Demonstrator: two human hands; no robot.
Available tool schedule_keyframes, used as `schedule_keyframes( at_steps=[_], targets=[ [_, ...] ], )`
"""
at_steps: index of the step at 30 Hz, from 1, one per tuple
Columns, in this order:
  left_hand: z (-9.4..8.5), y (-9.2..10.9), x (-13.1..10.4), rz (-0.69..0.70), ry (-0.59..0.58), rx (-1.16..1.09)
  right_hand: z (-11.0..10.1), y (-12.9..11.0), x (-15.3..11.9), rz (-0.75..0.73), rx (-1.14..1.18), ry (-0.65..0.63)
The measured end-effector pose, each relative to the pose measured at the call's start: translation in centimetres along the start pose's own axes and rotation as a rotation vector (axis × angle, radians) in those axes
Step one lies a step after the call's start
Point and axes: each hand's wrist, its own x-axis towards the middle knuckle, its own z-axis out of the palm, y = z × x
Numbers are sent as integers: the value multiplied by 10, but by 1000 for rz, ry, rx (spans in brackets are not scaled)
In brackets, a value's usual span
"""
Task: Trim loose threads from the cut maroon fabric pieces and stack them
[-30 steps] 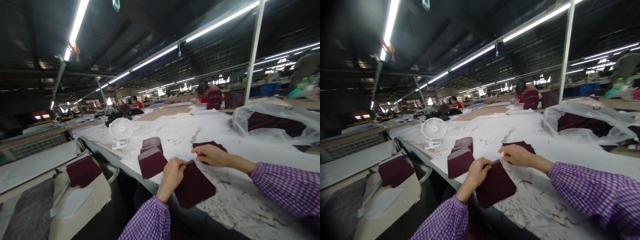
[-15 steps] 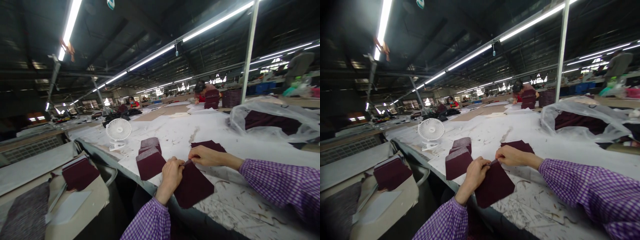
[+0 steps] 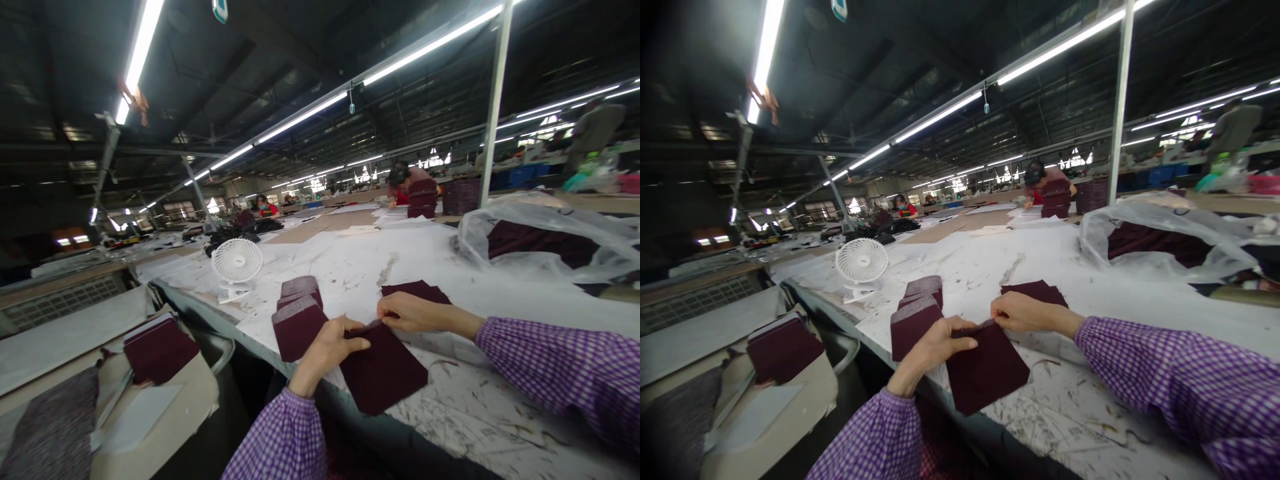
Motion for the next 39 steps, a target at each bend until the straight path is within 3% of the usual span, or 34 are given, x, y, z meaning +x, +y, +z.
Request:
schedule_keyframes(
  at_steps=[2, 4, 9, 13, 18, 26, 30, 33, 39],
  targets=[
    [-8, 0, 0, -13, -15, -17, -2, -1, 0, -24, -13, 0],
    [-9, 3, 3, -46, 49, 88, -2, -1, 0, -46, -24, 2],
    [8, 8, 15, -100, 179, 267, 1, 4, 1, -90, -58, 4],
    [16, 0, 15, -32, 211, 298, 7, 7, 0, -145, -100, 32],
    [17, -3, 7, 107, 187, 396, 11, 5, -2, -242, -279, 54],
    [16, 6, -1, 188, 128, 623, 17, 4, -8, -398, -553, 53],
    [15, 7, -2, 202, 122, 641, 11, 0, -11, -283, -518, 106],
    [16, 9, -2, 177, 116, 627, 8, -11, -11, -166, -332, 129],
    [13, 2, -3, 184, 116, 556, 19, -29, -13, -106, -79, 62]
  ],
)
